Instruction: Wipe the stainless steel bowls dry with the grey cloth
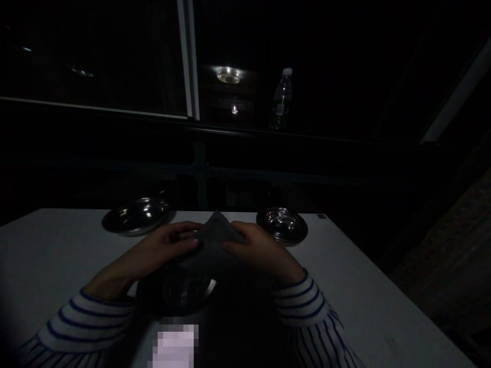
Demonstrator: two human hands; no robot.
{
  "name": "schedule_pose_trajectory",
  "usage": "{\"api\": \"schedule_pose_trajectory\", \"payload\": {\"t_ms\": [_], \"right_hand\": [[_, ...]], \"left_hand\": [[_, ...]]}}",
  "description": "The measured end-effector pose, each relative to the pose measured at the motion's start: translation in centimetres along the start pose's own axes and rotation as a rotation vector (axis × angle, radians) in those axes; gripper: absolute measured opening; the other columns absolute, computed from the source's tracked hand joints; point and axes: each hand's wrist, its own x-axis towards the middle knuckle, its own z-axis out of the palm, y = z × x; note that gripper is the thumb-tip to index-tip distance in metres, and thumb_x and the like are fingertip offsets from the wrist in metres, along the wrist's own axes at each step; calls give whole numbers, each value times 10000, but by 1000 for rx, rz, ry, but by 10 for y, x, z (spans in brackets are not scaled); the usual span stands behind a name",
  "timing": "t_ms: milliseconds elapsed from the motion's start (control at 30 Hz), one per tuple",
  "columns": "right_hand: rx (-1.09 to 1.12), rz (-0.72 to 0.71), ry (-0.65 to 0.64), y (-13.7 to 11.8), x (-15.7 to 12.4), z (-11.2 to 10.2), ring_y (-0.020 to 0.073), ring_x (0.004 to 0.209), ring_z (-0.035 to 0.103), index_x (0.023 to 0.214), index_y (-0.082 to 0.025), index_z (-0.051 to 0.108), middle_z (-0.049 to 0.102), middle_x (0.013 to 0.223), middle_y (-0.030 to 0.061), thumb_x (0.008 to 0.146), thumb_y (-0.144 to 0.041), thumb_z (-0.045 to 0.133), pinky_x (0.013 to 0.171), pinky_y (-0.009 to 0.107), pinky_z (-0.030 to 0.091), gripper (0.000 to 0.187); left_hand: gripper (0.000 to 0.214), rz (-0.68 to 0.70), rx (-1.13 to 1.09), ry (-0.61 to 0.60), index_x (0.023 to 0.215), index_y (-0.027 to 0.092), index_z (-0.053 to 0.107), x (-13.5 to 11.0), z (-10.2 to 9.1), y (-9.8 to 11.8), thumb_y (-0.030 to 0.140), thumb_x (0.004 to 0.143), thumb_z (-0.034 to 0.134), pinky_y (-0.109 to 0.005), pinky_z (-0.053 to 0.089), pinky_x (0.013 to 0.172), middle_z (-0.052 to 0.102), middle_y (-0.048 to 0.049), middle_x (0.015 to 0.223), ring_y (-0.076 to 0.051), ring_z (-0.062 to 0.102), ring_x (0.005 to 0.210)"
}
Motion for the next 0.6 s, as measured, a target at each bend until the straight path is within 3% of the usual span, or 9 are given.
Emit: {"api": "schedule_pose_trajectory", "payload": {"t_ms": [133,333,500,600], "right_hand": [[143,-19,9,-6,1,4,165,793,600,962,-162,620,647,881,20,764,-331,595,652,253,452,262],[197,122,195,5,-11,-1,156,672,579,793,-171,606,598,702,-6,785,-390,532,601,262,447,232],[84,170,405,38,-30,0,190,748,596,859,-170,570,615,782,20,790,-381,503,688,315,463,232],[15,158,507,54,-37,10,207,831,606,978,-169,566,646,887,44,804,-355,471,755,337,464,272]], "left_hand": [[248,13,10,96,914,176,673,0,10,5,326,720,639,-244,452,593,674,0,705,-127,598,612],[234,181,242,308,839,175,687,-7,3,3,353,695,639,-264,469,669,709,-39,817,-180,637,761],[228,175,731,-2,818,197,708,-37,-3,-22,337,777,532,-288,467,694,706,-44,813,-192,638,759],[249,233,978,-87,965,208,682,-55,0,-39,298,791,529,-313,453,796,683,-72,988,-207,613,915]]}}
